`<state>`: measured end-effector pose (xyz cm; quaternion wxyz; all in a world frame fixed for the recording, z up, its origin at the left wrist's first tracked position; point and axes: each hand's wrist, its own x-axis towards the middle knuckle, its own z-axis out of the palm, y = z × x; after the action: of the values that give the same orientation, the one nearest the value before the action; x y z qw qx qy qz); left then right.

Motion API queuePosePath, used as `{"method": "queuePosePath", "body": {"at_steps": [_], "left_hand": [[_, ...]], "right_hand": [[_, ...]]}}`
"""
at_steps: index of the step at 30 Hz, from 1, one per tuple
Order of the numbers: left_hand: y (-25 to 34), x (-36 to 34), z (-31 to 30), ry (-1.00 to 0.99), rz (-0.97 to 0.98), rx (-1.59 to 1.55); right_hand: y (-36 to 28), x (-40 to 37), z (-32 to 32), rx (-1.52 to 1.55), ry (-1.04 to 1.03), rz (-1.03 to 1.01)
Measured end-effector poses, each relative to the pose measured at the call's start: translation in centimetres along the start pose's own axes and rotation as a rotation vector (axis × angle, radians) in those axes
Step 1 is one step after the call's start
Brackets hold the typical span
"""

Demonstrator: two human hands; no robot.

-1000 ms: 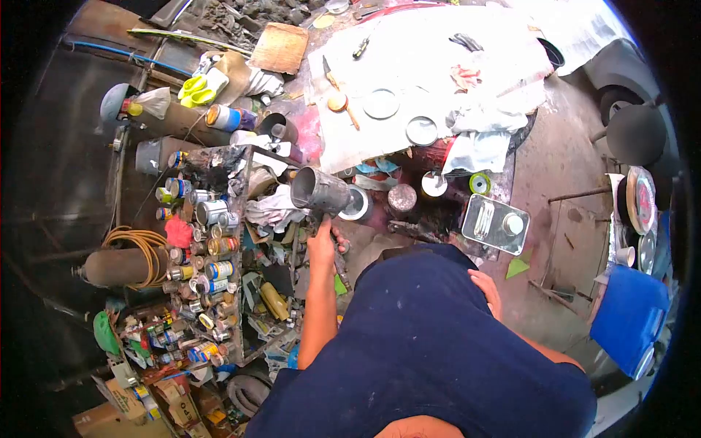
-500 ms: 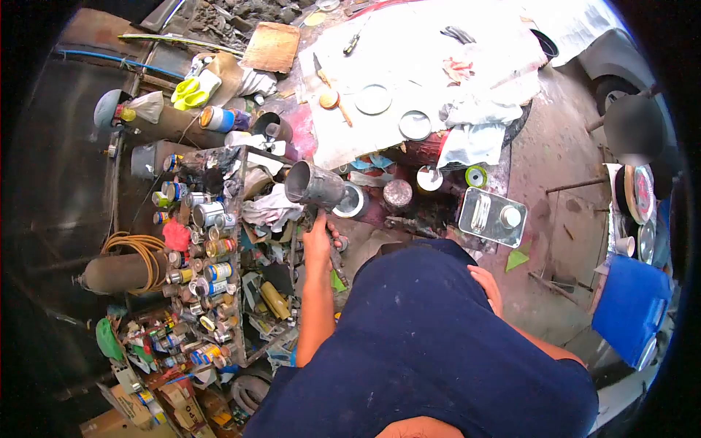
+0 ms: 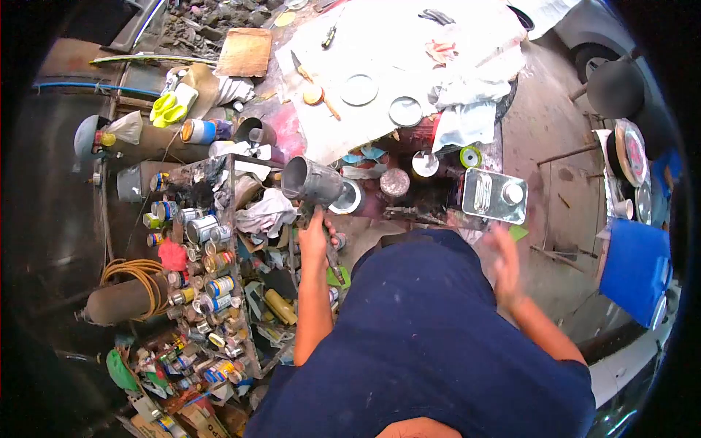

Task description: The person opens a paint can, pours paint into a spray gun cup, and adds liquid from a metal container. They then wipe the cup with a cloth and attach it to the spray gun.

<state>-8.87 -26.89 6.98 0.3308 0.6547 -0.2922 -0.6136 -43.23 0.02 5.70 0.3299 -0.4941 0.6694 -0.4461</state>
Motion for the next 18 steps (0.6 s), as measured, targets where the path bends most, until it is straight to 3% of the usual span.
{"method": "queuePosePath", "body": {"at_steps": [4, 11, 14, 18], "left_hand": [[0.5, 1.1, -1.1, -0.024, -0.041, 0.086], [1.5, 2.3, -2.3, -0.157, 0.062, 0.113], [1.4, 3.0, -2.7, -0.200, 0.087, 0.118], [2.3, 2.4, -2.8, -0.211, 0.031, 0.164]], "right_hand": [[-1.7, 11.1, -1.7, -0.335, 0.294, -0.192], [6.5, 21.4, 2.5, -0.451, 0.602, -0.059], [6.7, 21.9, 2.6, -0.409, 0.577, 0.185], [7.2, 21.6, 2.9, -0.566, 0.542, 0.144]]}}
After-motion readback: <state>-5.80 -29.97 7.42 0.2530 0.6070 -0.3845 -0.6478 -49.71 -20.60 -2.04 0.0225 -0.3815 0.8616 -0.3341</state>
